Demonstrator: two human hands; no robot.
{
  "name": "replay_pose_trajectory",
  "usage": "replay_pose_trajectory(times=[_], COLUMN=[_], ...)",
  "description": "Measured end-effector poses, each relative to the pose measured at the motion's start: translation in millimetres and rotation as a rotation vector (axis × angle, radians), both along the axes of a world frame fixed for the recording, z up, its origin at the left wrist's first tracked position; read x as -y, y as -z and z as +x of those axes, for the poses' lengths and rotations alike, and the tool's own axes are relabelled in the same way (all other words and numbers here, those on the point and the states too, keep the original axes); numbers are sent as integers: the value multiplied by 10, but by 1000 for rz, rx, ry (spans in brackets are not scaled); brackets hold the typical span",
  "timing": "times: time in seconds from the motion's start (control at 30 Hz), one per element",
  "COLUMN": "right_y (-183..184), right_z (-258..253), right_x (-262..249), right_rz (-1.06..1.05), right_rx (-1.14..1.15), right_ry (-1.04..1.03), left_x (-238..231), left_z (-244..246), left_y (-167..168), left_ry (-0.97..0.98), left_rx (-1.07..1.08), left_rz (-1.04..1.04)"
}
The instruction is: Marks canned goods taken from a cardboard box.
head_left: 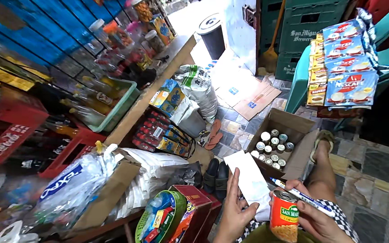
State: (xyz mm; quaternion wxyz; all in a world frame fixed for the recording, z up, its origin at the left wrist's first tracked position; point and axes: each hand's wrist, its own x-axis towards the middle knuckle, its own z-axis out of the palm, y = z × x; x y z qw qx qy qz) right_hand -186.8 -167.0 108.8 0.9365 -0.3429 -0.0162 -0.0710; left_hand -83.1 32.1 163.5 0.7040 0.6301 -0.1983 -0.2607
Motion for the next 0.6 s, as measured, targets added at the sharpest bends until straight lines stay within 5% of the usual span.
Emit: replay_pose_trajectory(times=[0.6], right_y=[-22], right_z=[-20], right_x=[-113], right_rz=[-114], right_rx=[-15], right_ry=[3], left_x=[179], left_z=[-47], left_y=[120], left_ry=[-431], left_rx=[52], left_rz=[-35])
